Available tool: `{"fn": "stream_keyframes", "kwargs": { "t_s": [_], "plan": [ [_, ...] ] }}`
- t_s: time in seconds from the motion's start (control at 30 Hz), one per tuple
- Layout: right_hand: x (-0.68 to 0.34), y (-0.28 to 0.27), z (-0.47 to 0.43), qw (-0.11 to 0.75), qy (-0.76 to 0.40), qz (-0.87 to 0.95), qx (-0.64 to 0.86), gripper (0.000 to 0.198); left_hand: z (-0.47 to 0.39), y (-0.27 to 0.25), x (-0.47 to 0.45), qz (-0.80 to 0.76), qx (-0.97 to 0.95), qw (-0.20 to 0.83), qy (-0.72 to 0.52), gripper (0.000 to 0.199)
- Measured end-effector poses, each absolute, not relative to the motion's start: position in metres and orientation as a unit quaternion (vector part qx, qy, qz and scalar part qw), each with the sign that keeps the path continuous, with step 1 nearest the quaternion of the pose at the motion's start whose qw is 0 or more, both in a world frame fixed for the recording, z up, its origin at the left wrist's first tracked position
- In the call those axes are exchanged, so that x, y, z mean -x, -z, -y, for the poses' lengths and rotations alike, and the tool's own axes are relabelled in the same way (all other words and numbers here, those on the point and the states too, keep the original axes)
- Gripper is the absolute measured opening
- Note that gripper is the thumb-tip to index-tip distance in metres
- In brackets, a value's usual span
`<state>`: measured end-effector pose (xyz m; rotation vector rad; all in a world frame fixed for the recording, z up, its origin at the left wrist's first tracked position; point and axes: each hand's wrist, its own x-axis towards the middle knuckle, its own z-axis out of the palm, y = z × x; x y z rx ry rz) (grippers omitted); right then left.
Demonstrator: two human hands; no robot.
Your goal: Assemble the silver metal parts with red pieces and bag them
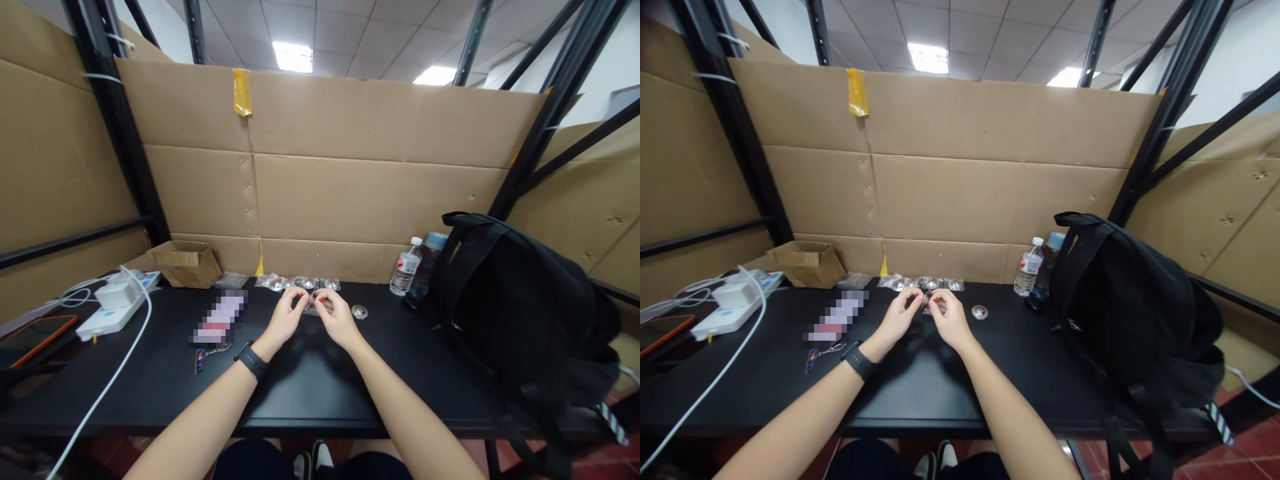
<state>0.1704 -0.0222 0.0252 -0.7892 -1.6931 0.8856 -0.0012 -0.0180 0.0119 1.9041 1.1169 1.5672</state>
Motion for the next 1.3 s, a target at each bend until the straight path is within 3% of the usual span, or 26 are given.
{"fn": "stream_keyframes", "kwargs": {
  "t_s": [0.3, 0.43, 0.57, 0.8, 1.07, 1.3],
  "plan": [
    [-0.174, -0.030, 0.023, 0.510, -0.614, 0.537, 0.274, 0.036, 0.018, -0.013, 0.006, -0.420, -0.701, 0.163, -0.553, 0.020],
    [-0.180, -0.033, 0.023, 0.489, -0.661, 0.506, 0.262, 0.055, 0.020, -0.014, 0.005, -0.428, -0.710, 0.151, -0.539, 0.016],
    [-0.184, -0.034, 0.021, 0.478, -0.670, 0.506, 0.261, 0.050, 0.022, -0.015, 0.005, -0.424, -0.717, 0.148, -0.533, 0.016],
    [-0.187, -0.034, 0.020, 0.468, -0.652, 0.537, 0.261, 0.065, 0.023, -0.015, 0.005, -0.428, -0.721, 0.147, -0.525, 0.017],
    [-0.194, -0.031, 0.016, 0.436, -0.605, 0.594, 0.303, 0.061, 0.026, -0.016, 0.003, -0.403, -0.737, 0.167, -0.517, 0.020],
    [-0.214, -0.041, 0.005, 0.523, -0.528, 0.582, 0.329, 0.065, 0.027, -0.010, 0.006, -0.515, -0.781, 0.044, -0.352, 0.029]
  ]
}}
